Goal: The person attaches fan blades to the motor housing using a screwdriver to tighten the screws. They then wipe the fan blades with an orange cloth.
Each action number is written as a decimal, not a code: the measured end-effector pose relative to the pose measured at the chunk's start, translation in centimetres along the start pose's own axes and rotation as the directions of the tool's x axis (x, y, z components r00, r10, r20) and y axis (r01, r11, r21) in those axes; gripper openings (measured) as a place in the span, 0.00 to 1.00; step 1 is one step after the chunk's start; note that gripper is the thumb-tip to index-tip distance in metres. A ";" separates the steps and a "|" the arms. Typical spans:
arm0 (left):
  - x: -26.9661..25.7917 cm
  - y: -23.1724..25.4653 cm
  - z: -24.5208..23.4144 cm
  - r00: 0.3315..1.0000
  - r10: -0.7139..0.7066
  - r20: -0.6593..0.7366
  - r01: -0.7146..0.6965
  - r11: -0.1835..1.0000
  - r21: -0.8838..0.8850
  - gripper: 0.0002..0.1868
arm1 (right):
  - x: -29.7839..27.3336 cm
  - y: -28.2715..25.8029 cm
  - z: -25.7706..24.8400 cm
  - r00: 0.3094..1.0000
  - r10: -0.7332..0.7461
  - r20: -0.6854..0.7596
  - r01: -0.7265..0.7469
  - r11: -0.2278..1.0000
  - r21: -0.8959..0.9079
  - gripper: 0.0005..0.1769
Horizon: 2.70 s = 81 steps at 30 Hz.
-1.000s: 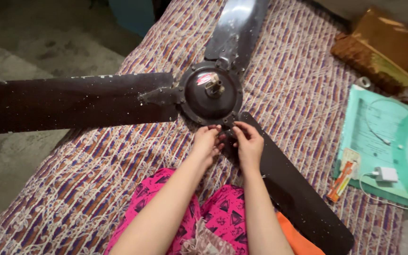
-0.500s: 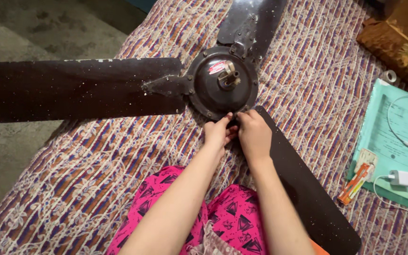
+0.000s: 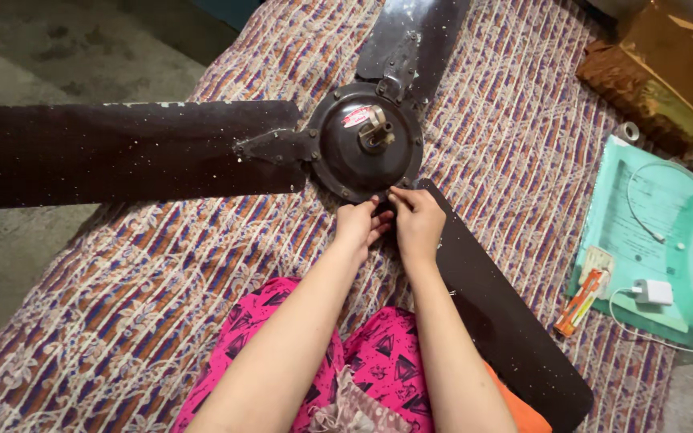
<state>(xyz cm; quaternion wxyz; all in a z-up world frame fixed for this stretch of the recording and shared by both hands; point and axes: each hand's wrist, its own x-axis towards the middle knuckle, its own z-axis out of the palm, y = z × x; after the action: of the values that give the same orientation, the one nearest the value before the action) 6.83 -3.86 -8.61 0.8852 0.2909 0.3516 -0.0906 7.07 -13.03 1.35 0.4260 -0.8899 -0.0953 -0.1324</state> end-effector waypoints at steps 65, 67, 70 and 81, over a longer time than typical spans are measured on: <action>-5.7 7.8 4.0 0.697 0.539 0.474 -0.496 -0.116 0.861 0.11 | -29.4 3.7 -23.7 0.430 0.525 0.735 -0.007 0.816 -0.579 0.14; -5.1 8.0 4.0 0.705 0.529 0.472 -0.502 -0.099 0.859 0.11 | -25.2 3.6 -25.2 0.425 0.627 0.653 -0.105 0.750 -0.653 0.23; -5.2 7.7 3.7 0.731 0.526 0.435 -0.488 -0.042 0.872 0.11 | -15.5 2.6 -28.3 0.815 0.342 0.469 -0.205 0.925 -0.319 0.23; -5.7 7.2 4.0 0.717 0.554 0.423 -0.502 -0.010 0.865 0.12 | 1.2 -2.6 -8.2 0.981 0.195 -0.018 -0.152 0.816 0.557 0.09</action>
<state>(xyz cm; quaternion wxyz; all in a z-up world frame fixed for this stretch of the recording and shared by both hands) 7.56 -0.52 0.81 0.4733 0.8727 0.1024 0.0625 6.20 -17.78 8.53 0.6784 -0.7281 -0.0323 -0.0926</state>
